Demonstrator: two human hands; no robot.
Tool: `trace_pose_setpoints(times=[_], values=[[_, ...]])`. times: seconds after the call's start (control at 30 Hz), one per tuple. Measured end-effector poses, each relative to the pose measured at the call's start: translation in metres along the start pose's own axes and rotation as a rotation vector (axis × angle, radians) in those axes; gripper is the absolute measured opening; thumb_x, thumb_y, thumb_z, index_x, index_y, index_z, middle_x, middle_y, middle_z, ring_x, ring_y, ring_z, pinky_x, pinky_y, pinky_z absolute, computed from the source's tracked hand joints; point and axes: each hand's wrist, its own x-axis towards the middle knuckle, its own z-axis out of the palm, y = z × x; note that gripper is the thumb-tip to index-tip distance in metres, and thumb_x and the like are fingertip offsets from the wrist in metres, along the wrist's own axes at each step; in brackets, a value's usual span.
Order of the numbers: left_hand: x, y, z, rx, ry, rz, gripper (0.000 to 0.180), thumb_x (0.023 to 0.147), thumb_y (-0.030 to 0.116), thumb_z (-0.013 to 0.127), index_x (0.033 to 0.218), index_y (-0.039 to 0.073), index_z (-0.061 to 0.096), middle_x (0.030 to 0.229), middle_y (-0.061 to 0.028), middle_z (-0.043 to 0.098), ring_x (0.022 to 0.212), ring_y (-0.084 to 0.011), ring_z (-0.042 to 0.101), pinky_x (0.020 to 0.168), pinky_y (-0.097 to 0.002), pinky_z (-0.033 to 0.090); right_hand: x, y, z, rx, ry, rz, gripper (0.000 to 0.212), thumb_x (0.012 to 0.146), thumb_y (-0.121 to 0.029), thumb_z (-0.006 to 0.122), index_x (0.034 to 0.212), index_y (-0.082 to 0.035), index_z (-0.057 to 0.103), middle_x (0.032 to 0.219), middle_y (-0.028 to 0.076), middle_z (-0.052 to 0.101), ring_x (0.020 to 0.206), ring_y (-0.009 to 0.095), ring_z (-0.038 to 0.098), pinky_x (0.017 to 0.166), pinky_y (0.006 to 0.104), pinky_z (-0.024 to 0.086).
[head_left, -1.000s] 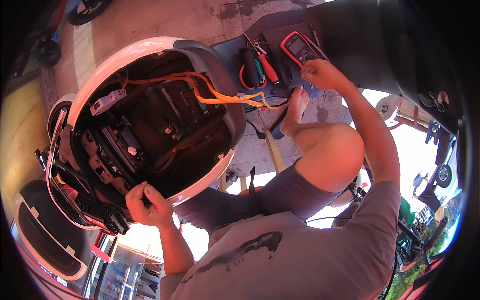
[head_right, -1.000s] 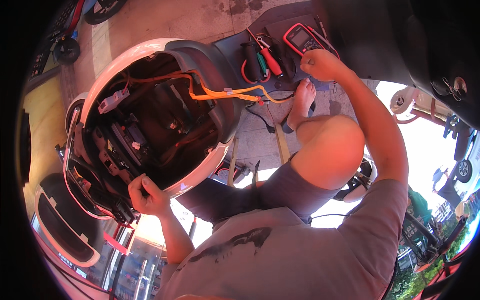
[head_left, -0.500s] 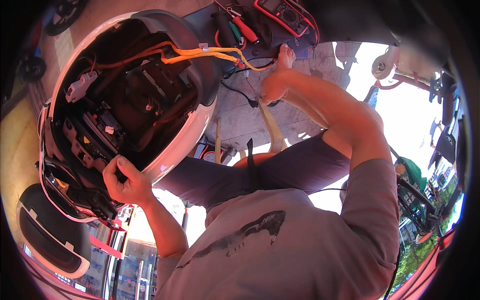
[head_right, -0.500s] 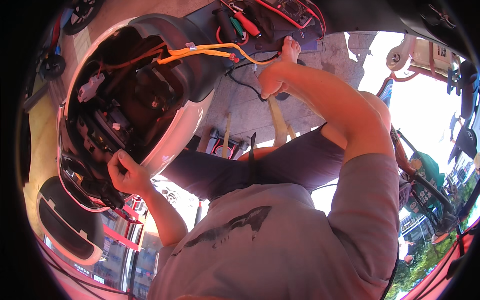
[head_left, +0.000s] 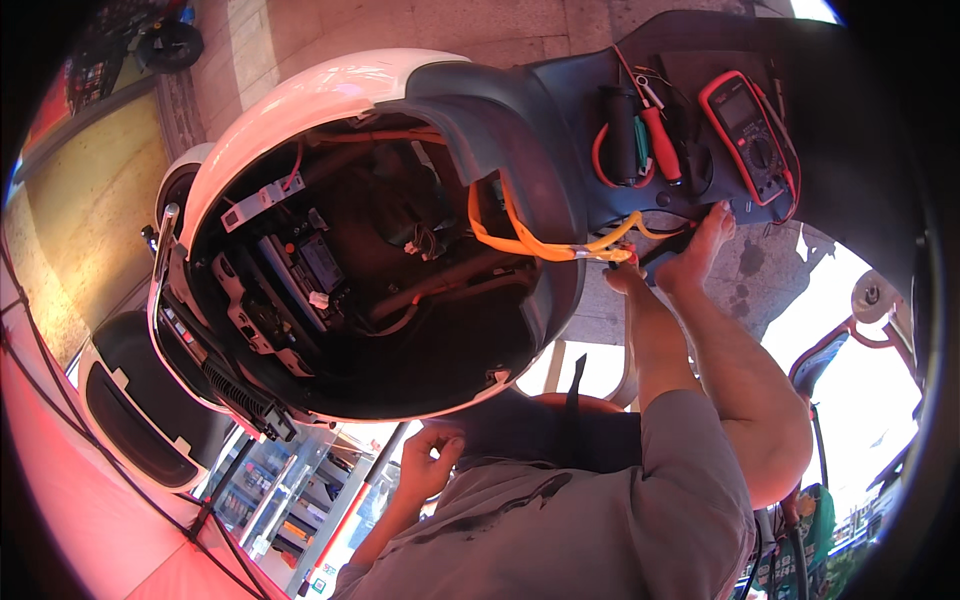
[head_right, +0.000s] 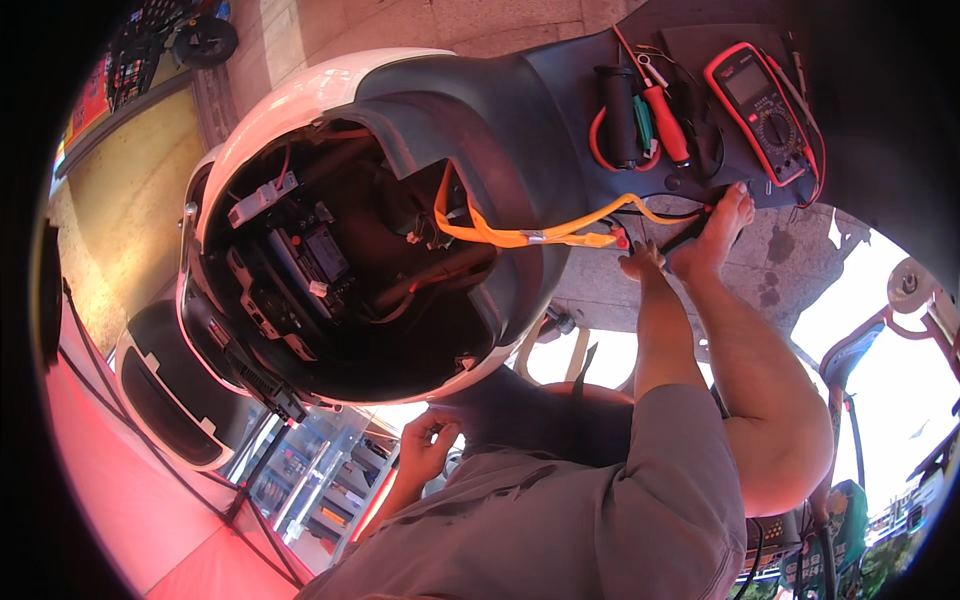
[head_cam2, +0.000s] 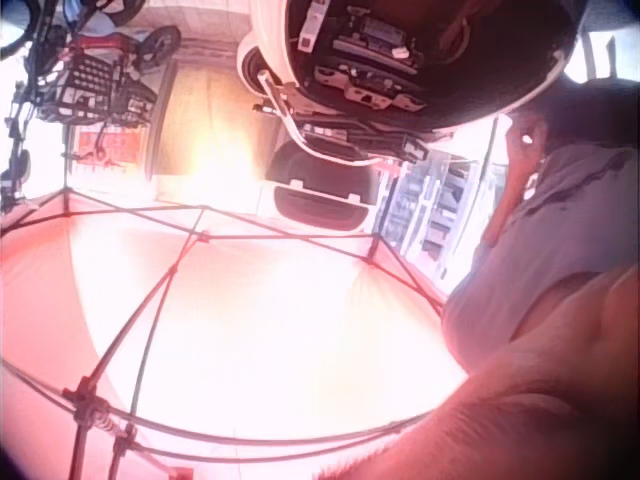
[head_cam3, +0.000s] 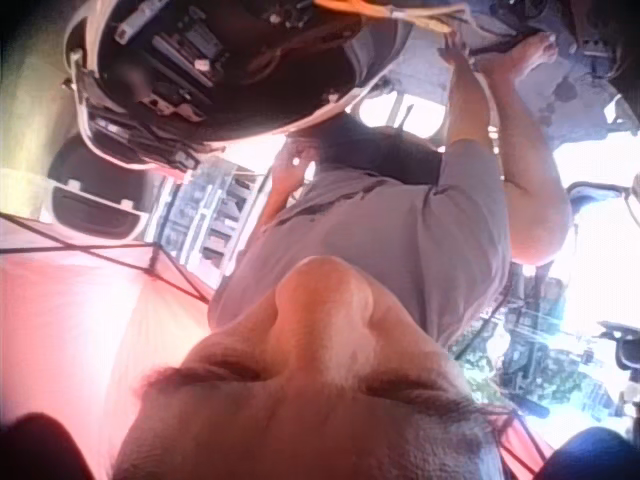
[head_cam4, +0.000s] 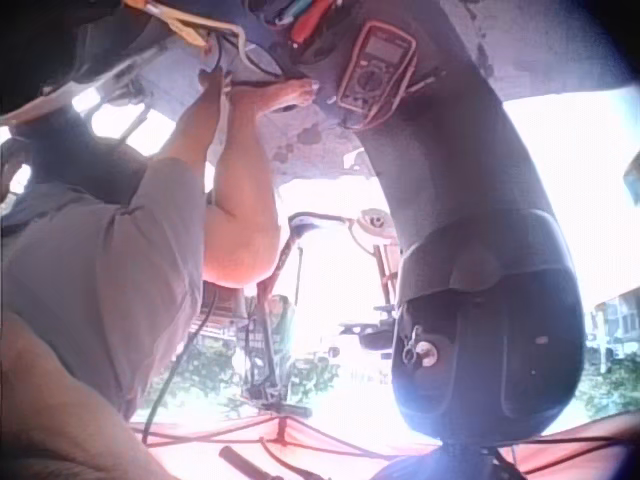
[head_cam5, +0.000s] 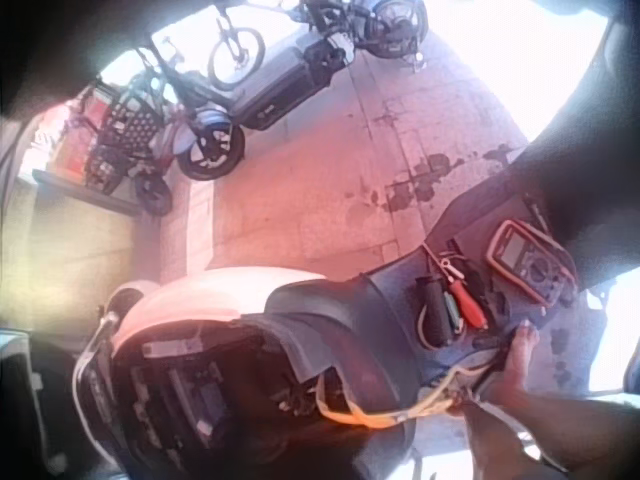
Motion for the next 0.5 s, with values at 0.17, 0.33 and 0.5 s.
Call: trace_pose_setpoints(times=[0.17,0.33,0.5], values=[[0.068,-0.004,0.064,-0.051,-0.151,0.172,0.017,0.100,0.015,0.062,0.106,-0.001,0.067,0.093,-0.0045,0.067,0.080,-0.0121,0.063,0.074,-0.0264,0.052,-0.004,-0.017,-0.045,0.661,0.189,-0.002,0.058,0.097,-0.058,0.051,0.132,-0.012,0.047,0.122,0.009,0.056,0.103,0.026,0.060,0.097,0.0449,0.048],[0.129,0.024,0.112,0.009,-0.248,0.494,0.019,0.104,0.019,0.058,0.107,0.002,0.065,0.096,-0.0047,0.067,0.085,-0.0148,0.064,0.080,-0.0277,0.054,-0.040,-0.074,-0.095,1.247,0.252,-0.061,0.065,0.098,-0.063,0.048,0.141,-0.014,0.040,0.131,0.008,0.052,0.109,0.026,0.058,0.102,0.0465,0.047],[0.192,0.008,0.161,-0.371,-0.307,0.180,0.018,0.104,0.019,0.058,0.108,0.003,0.066,0.098,-0.0049,0.068,0.087,-0.0158,0.065,0.080,-0.0285,0.054,-0.083,-0.128,-0.120,1.429,0.289,-0.098,0.073,0.100,-0.068,0.045,0.150,-0.016,0.033,0.140,0.008,0.049,0.116,0.027,0.057,0.108,0.0481,0.046]])
